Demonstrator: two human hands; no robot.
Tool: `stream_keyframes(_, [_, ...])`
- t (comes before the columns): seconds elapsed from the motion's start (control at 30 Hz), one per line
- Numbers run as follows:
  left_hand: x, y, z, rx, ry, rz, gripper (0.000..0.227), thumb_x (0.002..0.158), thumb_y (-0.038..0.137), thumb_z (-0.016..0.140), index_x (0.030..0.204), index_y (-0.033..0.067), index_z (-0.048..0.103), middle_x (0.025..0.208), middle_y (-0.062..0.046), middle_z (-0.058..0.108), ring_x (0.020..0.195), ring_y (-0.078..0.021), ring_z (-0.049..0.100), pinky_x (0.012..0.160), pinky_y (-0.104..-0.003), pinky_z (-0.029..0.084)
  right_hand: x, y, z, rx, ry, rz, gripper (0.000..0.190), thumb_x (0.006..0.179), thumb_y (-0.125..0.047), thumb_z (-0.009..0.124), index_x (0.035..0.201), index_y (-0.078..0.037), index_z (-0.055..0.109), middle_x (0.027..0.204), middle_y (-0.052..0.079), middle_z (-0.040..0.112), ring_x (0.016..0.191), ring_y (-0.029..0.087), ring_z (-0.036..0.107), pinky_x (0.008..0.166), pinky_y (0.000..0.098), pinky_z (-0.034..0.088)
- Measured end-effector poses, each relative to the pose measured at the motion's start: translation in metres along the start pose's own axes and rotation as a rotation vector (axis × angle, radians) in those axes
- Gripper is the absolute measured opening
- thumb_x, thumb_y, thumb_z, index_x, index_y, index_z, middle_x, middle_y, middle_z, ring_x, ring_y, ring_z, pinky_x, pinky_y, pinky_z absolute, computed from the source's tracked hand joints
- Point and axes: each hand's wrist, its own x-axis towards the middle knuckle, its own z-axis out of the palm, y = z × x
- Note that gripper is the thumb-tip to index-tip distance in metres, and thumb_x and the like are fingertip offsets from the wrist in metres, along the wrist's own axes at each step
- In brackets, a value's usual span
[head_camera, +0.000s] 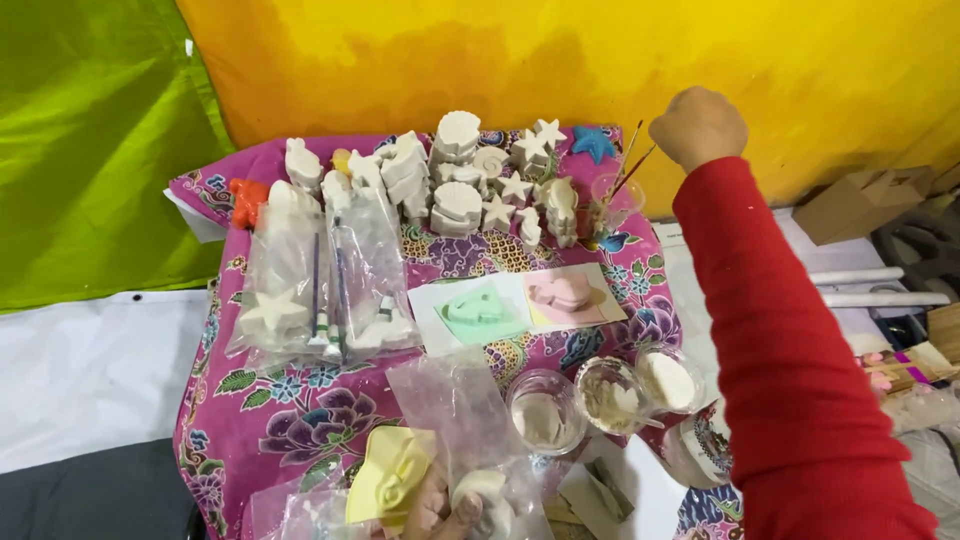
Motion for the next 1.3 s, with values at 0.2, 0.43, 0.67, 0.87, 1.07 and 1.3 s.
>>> stream_keyframes(0.2, [0.000,0.007,-0.003,0.200,-0.046,0.021,0.099,0.080,0.030,0.079,0.159,0.0222,0.019,0.117,-0.036,0.080,0.082,-0.0410,0.085,0.057,-0.033,0.065,-0.044,-0.032,-0.021,-0.187,-0.416,-0.171,0.019,0.085,-0.005,0.059,0.067,-0.002,0.065,0.064,0.007,0.046,0.059,0.018,0.039,0.052,0.0329,0.033])
stream_keyframes(0.43, [-0.003,0.003,0.006,0.192,0.091,-0.045,0.062,0.074,0.027,0.081,0.127,0.0015,0.063,0.106,-0.035,0.086,0.070,-0.0355,0.081,0.052,-0.032,0.059,-0.033,-0.031,0.021,-0.277,-0.588,-0.175,0.019,0.090,0.006,0.050,0.073,-0.001,0.058,0.060,0.003,0.035,0.051,0.014,0.029,0.048,0.0296,0.024])
stream_keyframes(0.67, [-0.004,0.010,0.015,0.230,0.041,-0.103,0.065,0.075,0.033,0.079,0.131,0.0055,0.063,0.100,-0.029,0.086,0.079,-0.0350,0.080,0.063,-0.033,0.057,-0.028,-0.037,0.045,-0.390,-0.681,-0.243,0.039,0.105,-0.009,0.048,0.141,0.006,0.055,0.146,0.020,0.056,0.122,0.032,0.064,0.092,0.0427,0.060])
stream_keyframes(0.87, [-0.006,0.015,0.025,0.031,0.216,-0.284,0.087,0.066,0.020,0.080,0.149,0.0134,0.056,0.118,-0.035,0.080,0.092,-0.0410,0.075,0.079,-0.042,0.057,-0.028,-0.047,0.043,-0.414,-0.784,-0.224,0.043,0.100,-0.005,0.059,0.140,0.009,0.053,0.138,0.024,0.063,0.120,0.036,0.067,0.090,0.0466,0.062])
stream_keyframes(1.07, [-0.005,0.014,0.024,-0.030,0.084,-0.257,0.069,0.073,0.022,0.080,0.137,0.0036,0.062,0.103,-0.031,0.075,0.080,-0.0350,0.071,0.072,-0.039,0.055,-0.028,-0.057,0.036,-0.601,-0.874,-0.297,0.030,0.098,-0.028,0.065,0.106,-0.001,0.074,0.089,0.004,0.058,0.066,0.015,0.046,0.056,0.0269,0.038])
stream_keyframes(1.3, [-0.001,0.006,0.015,-0.065,0.086,-0.249,0.066,0.072,0.017,0.082,0.132,-0.0008,0.063,0.114,-0.035,0.076,0.078,-0.0346,0.069,0.070,-0.039,0.054,-0.037,-0.065,0.024,-0.592,-0.893,-0.294,0.046,0.097,-0.032,0.069,0.136,-0.007,0.069,0.138,0.007,0.068,0.119,0.026,0.068,0.097,0.0355,0.056])
